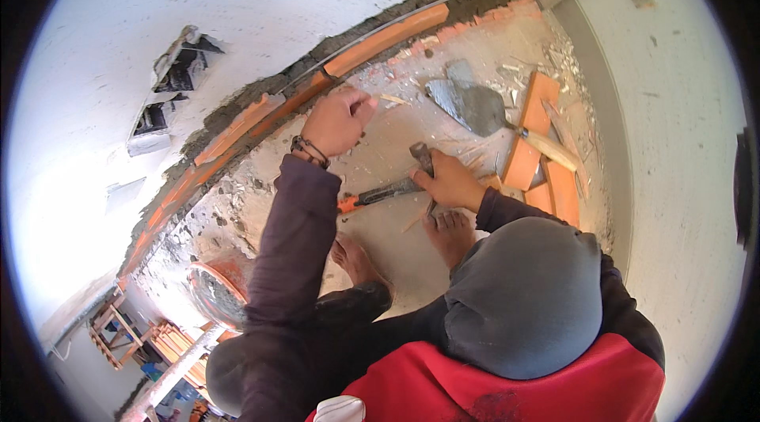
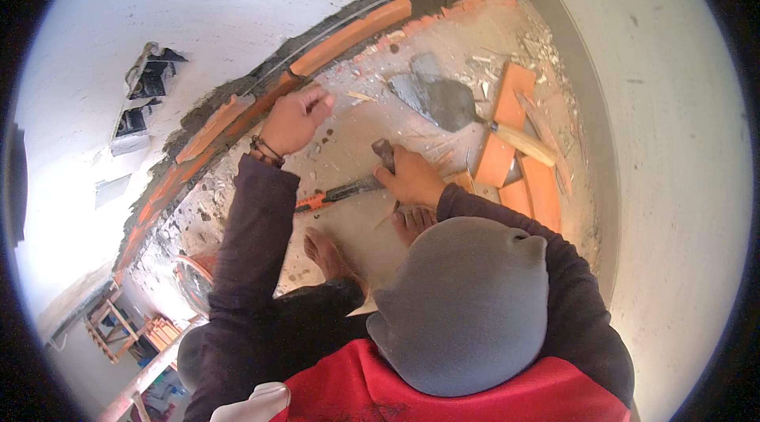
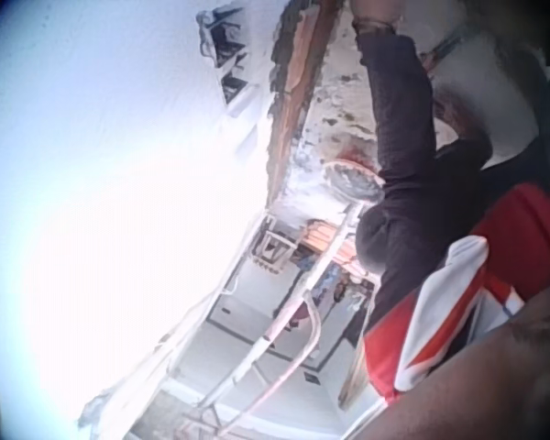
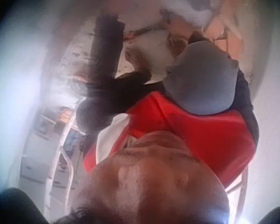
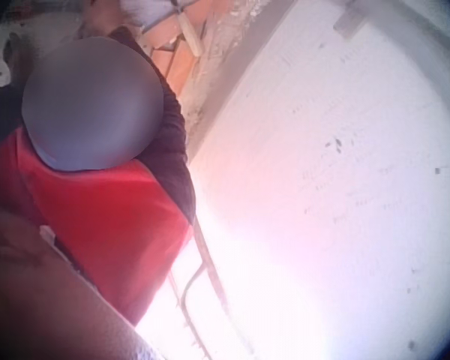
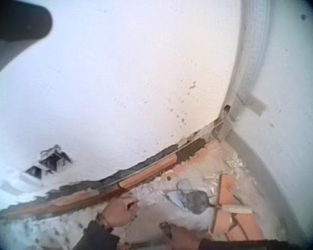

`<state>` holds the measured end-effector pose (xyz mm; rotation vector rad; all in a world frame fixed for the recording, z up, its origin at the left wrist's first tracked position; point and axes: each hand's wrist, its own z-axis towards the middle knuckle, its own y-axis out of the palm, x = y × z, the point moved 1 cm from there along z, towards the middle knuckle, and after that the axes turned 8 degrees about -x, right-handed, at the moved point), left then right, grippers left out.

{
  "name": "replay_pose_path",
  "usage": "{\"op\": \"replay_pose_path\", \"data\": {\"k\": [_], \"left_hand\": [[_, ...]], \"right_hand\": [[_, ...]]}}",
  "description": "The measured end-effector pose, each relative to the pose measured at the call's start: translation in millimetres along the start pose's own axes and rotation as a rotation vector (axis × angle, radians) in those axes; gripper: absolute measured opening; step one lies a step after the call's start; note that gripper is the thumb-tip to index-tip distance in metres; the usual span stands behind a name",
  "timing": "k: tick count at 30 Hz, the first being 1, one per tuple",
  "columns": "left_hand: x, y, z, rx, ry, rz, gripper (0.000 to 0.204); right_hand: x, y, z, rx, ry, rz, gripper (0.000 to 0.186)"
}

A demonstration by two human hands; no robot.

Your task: The person applies mortar to a brick with a trowel, then fits the brick into a gap in a wall and taps it into place using a hammer.

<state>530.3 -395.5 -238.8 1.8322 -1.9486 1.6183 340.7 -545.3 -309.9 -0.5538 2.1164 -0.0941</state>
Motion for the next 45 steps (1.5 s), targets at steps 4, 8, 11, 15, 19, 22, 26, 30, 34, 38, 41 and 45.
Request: {"op": "replay_pose_path", "data": {"k": [4,8,11,15,19,22,26,30,34,38,41,45], "left_hand": [[-7,-20,-45,-0.15,0.183,0.179,0.032],[-13,-48,-133,-0.383,0.063,0.132,0.031],[-21,-59,-200,-0.529,-0.251,-0.086,0.032],[-58,-38,-257,-0.756,-0.382,-0.513,0.037],[-87,17,-294,-0.853,-0.35,-0.969,0.044],[-93,56,-306,-0.926,-0.282,-1.111,0.049],[-98,79,-316,-0.962,-0.253,-1.098,0.051],[-82,71,-309,-0.959,-0.335,-1.044,0.051],[-59,65,-308,-0.867,-0.404,-0.962,0.049],[-52,64,-322,-0.797,-0.49,-0.81,0.044],[-37,63,-346,-0.64,-0.615,-0.686,0.038],[-15,47,-379,-0.538,-0.778,-0.562,0.041]], "right_hand": [[-13,-4,8,-0.081,-0.022,-0.256,0.051],[-20,-12,16,-0.18,-0.006,-0.378,0.046],[-32,-19,19,-0.285,0.006,-0.466,0.04],[-33,-56,7,-0.125,-0.078,-0.495,0.029],[-34,-116,-37,0.334,-0.146,-0.649,0.028],[-12,-135,-69,0.288,0.071,-0.776,0.038],[22,-136,-71,0.218,0.129,-0.809,0.043],[35,-141,-73,0.219,-0.085,-0.778,0.035],[18,-139,-77,0.11,-0.047,-0.452,0.028],[-41,-116,-37,-0.046,-0.18,-0.347,0.026],[-70,-88,-9,-0.177,-0.297,-0.391,0.026],[-84,-55,6,-0.385,-0.367,-0.428,0.031]]}}
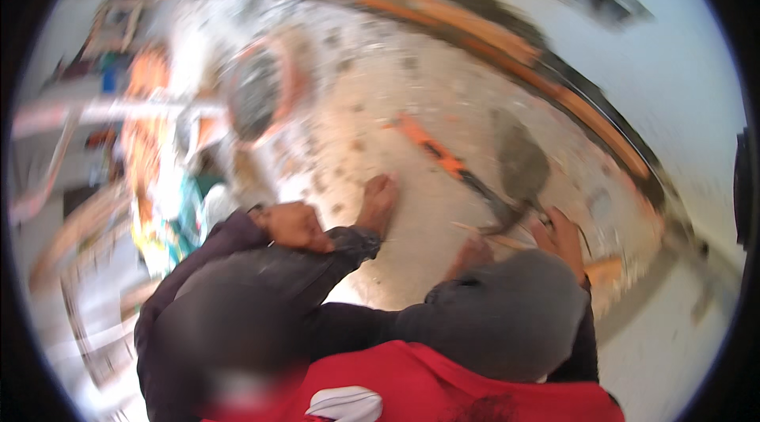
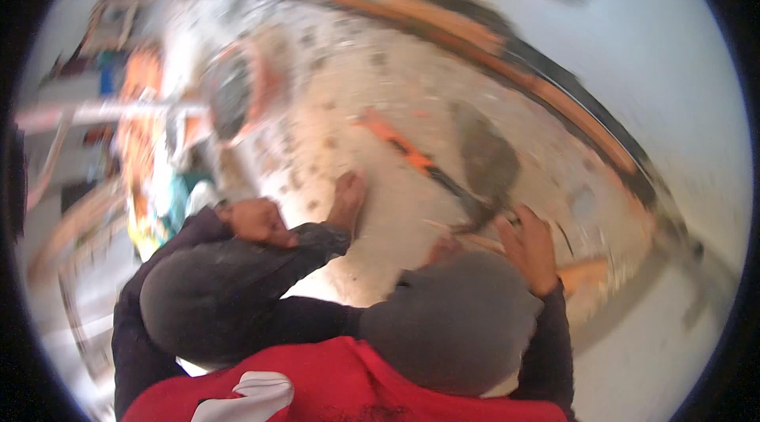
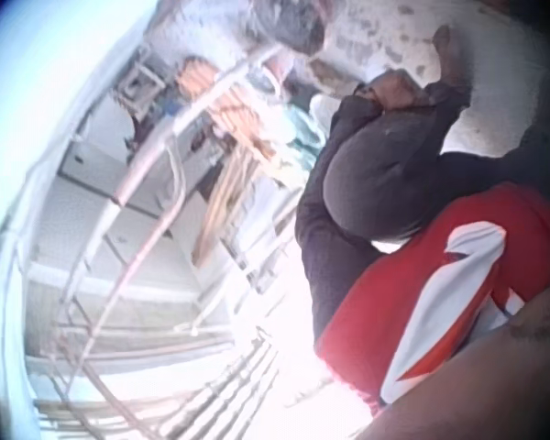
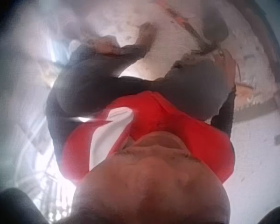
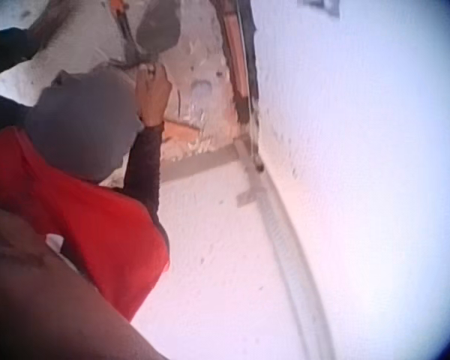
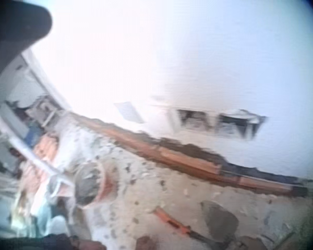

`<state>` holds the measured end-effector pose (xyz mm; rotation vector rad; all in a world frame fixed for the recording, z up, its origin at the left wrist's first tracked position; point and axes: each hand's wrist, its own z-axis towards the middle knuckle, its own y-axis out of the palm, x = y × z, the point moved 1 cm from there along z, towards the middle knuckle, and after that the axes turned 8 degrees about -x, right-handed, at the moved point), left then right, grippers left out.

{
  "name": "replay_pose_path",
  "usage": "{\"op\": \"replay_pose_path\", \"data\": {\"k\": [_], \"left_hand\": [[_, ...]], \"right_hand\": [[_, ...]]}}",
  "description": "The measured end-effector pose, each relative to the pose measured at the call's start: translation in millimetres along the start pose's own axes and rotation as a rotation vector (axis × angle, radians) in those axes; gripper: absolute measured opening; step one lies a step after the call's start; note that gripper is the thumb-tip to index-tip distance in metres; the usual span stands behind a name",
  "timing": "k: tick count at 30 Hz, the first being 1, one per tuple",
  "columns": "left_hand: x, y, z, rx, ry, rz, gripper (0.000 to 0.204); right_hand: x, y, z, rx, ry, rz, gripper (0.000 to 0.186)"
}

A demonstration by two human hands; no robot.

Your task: The person applies mortar to a brick with a trowel, then fits the brick into a gap in a wall and taps it into place using a hammer.

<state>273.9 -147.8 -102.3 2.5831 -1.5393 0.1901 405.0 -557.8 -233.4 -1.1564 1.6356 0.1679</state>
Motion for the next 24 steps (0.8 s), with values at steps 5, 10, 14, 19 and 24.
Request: {"op": "replay_pose_path", "data": {"k": [5,10,14,19,24], "left_hand": [[-70,33,24,0.174,0.274,-0.545,0.036],[-101,77,29,0.925,0.428,-1.308,0.041],[-137,136,59,1.115,0.493,-1.143,0.023],[-169,217,80,1.213,0.267,-1.569,0.025],[-240,284,91,1.443,0.312,-2.731,0.042]], "right_hand": [[-14,16,7,-0.077,0.142,-0.064,0.035],[-11,35,29,-0.118,-0.032,-0.136,0.03],[-61,25,50,-0.124,0.093,-0.187,0.023],[-107,34,76,-0.017,-0.083,-0.263,0.018],[-169,40,93,-0.157,-0.005,-0.215,0.014]]}}
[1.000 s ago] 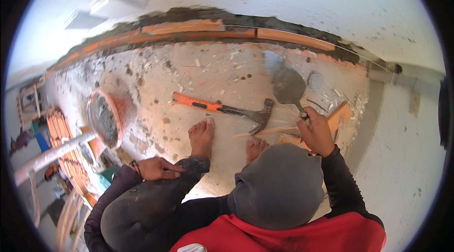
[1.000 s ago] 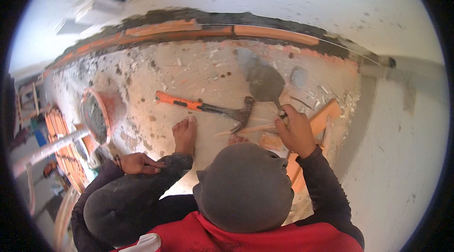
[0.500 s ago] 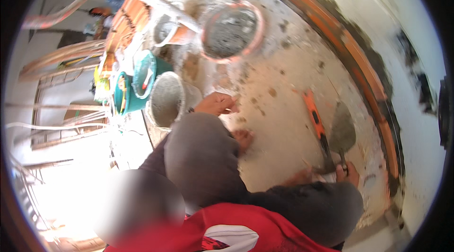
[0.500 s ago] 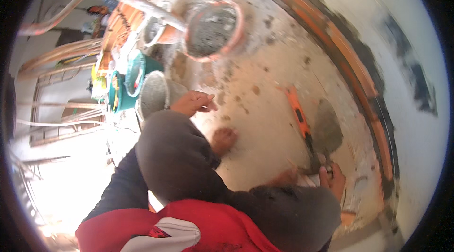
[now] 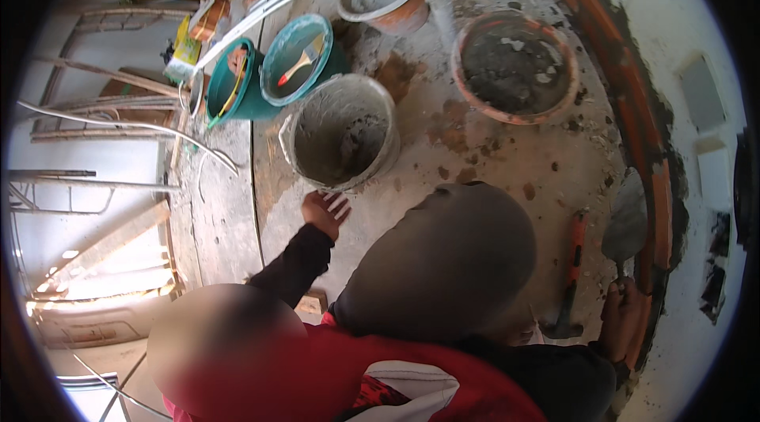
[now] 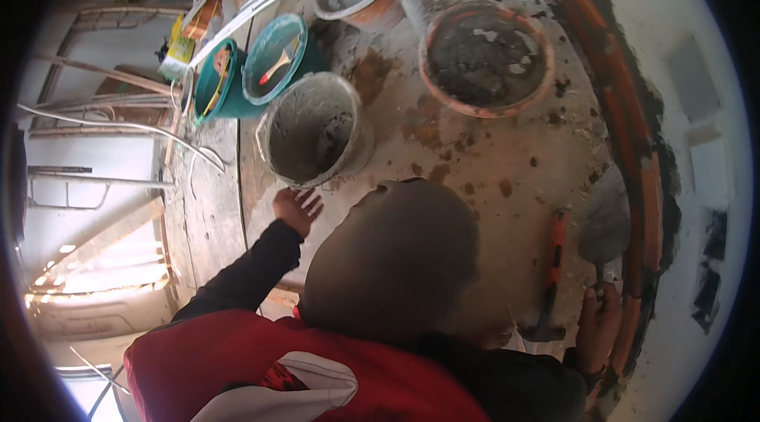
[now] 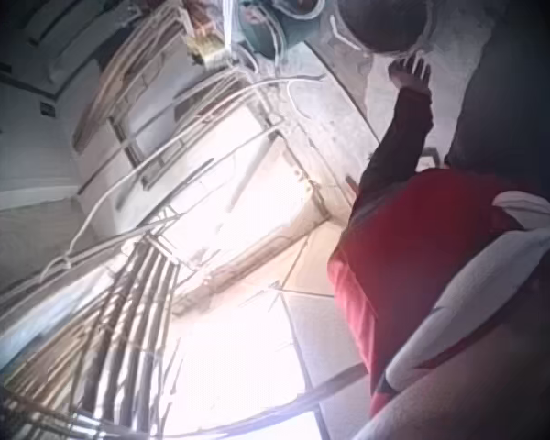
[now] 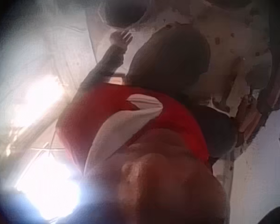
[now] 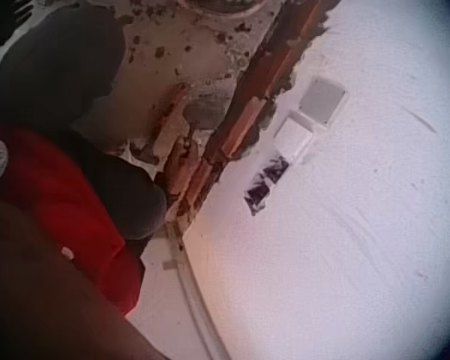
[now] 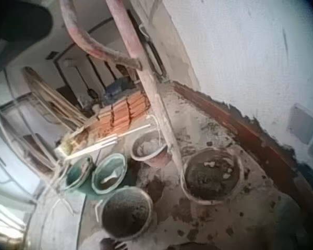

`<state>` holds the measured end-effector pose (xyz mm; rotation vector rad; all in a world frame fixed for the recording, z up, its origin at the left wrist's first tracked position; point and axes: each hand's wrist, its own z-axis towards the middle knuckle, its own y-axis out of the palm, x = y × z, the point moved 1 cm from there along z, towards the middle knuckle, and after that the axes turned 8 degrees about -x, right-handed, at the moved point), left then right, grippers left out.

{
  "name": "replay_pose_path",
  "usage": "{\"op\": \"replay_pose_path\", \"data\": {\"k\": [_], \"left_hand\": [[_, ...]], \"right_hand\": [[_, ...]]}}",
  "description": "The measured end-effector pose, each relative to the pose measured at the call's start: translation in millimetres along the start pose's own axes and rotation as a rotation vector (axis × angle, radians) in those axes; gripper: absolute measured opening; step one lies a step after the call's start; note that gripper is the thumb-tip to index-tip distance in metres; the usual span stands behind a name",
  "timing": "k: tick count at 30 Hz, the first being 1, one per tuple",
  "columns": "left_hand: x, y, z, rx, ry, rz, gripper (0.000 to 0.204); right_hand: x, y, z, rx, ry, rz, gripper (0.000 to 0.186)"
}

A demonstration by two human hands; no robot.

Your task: The person applies mortar to a brick with a trowel, then fits the brick into a gap in a wall and taps it into place using a hammer.

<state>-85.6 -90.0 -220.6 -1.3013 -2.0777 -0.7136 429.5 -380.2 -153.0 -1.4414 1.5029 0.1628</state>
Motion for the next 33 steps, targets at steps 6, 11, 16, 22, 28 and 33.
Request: {"op": "replay_pose_path", "data": {"k": [6,11,16,22,28,33], "left_hand": [[54,-65,102,-0.319,0.092,-0.193,0.056],[90,-34,114,-0.584,0.189,-0.056,0.041],[88,22,65,-0.752,0.206,-0.159,0.031],[161,32,5,-0.565,0.515,0.109,0.027],[245,87,-65,-0.853,0.493,0.126,0.033],[237,183,-146,-0.373,0.706,0.059,0.04]], "right_hand": [[-65,-11,30,0.028,-0.441,-0.338,0.022],[-128,-9,52,-0.127,-0.413,-0.463,0.027],[-172,2,51,-0.153,-0.582,-0.573,0.022],[-139,-24,24,-0.138,-0.211,-0.34,0.019],[-19,-32,6,0.067,-0.199,-0.383,0.032],[90,65,14,0.255,-0.057,-0.272,0.058]]}}
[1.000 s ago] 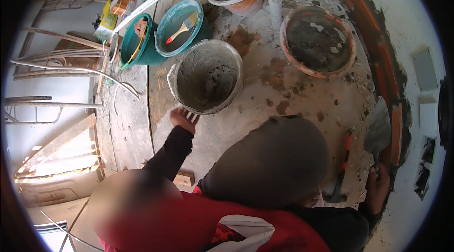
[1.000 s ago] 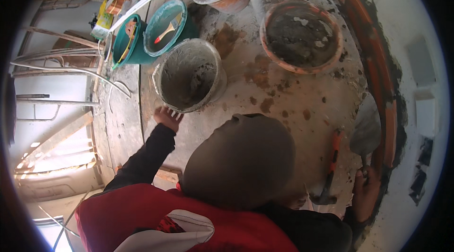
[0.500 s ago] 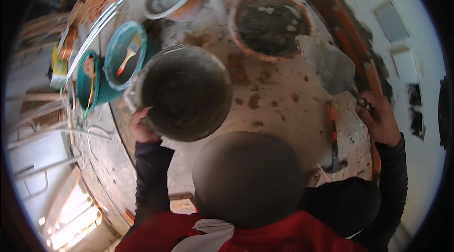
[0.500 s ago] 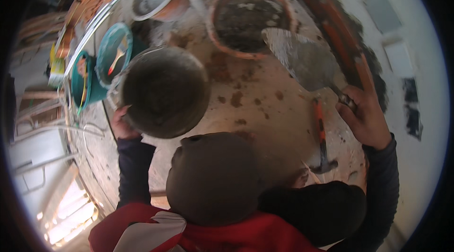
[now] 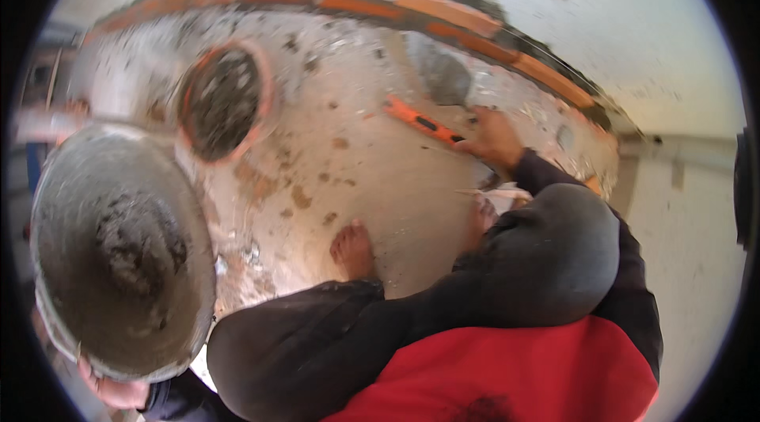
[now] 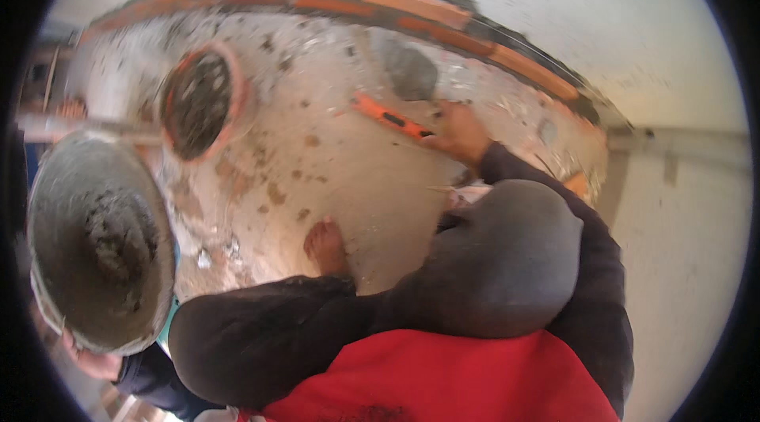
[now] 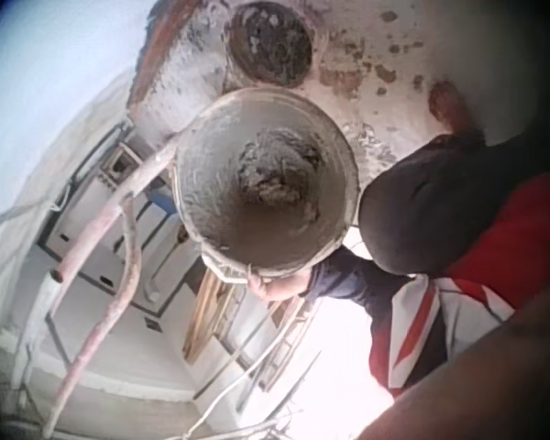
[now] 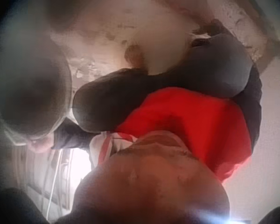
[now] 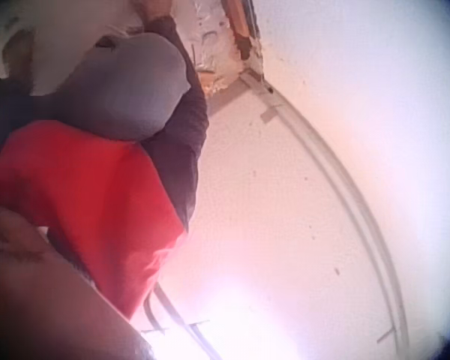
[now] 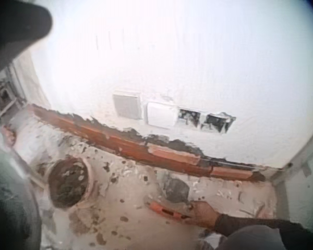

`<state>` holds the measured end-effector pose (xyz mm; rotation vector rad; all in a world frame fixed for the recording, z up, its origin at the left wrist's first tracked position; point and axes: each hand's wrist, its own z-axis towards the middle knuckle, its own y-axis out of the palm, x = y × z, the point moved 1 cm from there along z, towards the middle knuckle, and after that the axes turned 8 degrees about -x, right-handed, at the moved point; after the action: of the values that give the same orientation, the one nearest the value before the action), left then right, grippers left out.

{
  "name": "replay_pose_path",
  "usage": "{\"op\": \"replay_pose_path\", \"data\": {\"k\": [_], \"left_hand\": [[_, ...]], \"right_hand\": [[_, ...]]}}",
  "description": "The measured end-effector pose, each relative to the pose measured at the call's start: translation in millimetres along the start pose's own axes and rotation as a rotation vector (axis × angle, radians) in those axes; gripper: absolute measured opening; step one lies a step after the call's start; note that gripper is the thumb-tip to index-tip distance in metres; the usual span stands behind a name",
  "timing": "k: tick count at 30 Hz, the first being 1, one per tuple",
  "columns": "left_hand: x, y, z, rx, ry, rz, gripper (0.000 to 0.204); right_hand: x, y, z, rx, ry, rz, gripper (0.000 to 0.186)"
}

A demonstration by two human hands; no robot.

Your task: The person applies mortar to a brick with a trowel, then fits the brick into a gap in a wall and taps it into place using a hammer.

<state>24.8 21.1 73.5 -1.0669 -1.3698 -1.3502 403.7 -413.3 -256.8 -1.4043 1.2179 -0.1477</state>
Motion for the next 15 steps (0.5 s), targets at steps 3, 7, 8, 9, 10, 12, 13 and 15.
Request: {"op": "replay_pose_path", "data": {"k": [3,7,8,9,10,12,13,15], "left_hand": [[11,69,2,-0.085,-0.017,0.027,0.048],[3,102,19,-1.41,-0.645,-0.211,0.048],[-12,120,11,-1.418,-0.654,-0.222,0.048],[-26,137,-1,-1.451,-0.683,-0.238,0.049],[-41,154,-15,-1.483,-0.71,-0.247,0.05],[-77,171,-21,-1.455,-0.75,-0.24,0.05],[-90,178,-30,-1.348,-0.71,-0.216,0.047],[-144,199,-50,-1.227,-0.754,-0.246,0.043]], "right_hand": [[7,30,-8,0.072,0.074,0.05,0.052],[21,48,-16,0.104,0.142,0.16,0.046],[23,47,-16,0.115,0.149,0.17,0.046],[27,43,-19,0.122,0.166,0.145,0.047],[32,39,-27,0.12,0.181,0.124,0.048],[41,29,-49,0.124,0.224,0.119,0.048],[43,21,-60,0.139,0.24,0.148,0.046],[58,7,-86,0.156,0.337,0.138,0.046]]}}
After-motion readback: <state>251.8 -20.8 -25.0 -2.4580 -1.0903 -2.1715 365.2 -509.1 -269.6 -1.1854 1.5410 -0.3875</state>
